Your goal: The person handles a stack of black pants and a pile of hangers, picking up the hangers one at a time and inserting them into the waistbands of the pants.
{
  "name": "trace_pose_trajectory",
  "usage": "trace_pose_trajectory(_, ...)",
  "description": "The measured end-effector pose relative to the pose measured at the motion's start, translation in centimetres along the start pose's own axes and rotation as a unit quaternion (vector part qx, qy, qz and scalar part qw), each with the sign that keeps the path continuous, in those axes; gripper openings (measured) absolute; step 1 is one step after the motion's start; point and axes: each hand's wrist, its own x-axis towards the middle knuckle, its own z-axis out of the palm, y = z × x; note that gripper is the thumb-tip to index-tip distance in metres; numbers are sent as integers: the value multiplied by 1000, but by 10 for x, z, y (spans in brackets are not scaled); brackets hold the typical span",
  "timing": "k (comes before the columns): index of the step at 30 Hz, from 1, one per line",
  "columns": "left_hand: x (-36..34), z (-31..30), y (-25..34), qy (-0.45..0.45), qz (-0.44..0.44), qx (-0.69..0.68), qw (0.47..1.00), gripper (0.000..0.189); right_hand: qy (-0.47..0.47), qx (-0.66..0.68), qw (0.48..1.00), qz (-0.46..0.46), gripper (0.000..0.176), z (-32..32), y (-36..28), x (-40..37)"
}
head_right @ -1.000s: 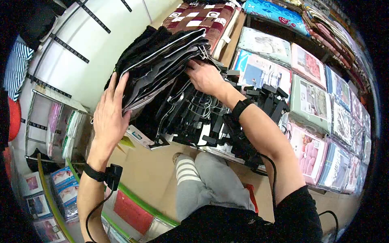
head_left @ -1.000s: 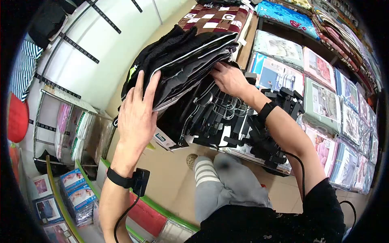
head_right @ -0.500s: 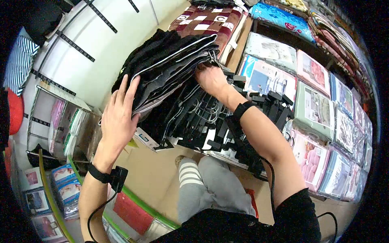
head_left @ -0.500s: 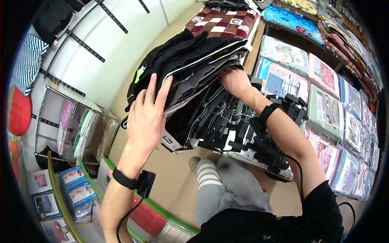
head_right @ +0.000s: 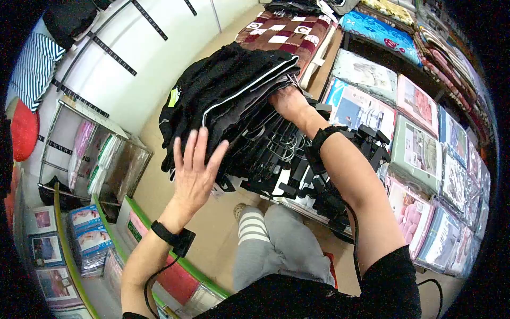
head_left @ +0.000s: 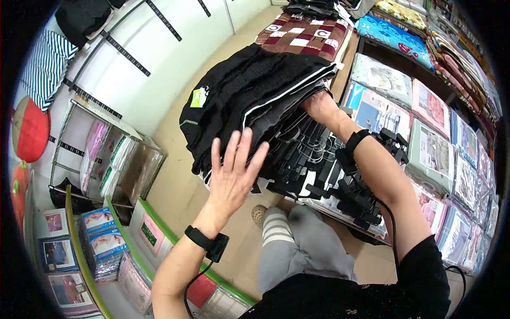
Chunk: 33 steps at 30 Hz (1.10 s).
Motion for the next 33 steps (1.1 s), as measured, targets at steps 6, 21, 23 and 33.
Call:
trace_pose_trajectory(6, -55, 11, 44, -98, -87, -343, 930, 50, -90, 10, 996, 2, 30, -12, 1, 3)
trace_pose_trajectory(21, -67, 65, 76, 83, -302, -222, 923, 53, -8, 30, 1000, 1, 29, 4, 1, 2)
trace_pose_trajectory(23, -66, 70, 81, 77, -315, -209, 923, 53, 11, -3, 1000, -13, 29, -9, -1, -1)
trace_pose_trajectory(33, -56, 84, 77, 103, -410, -229, 877, 44, 61, 1, 998, -22, 27, 5, 1, 3)
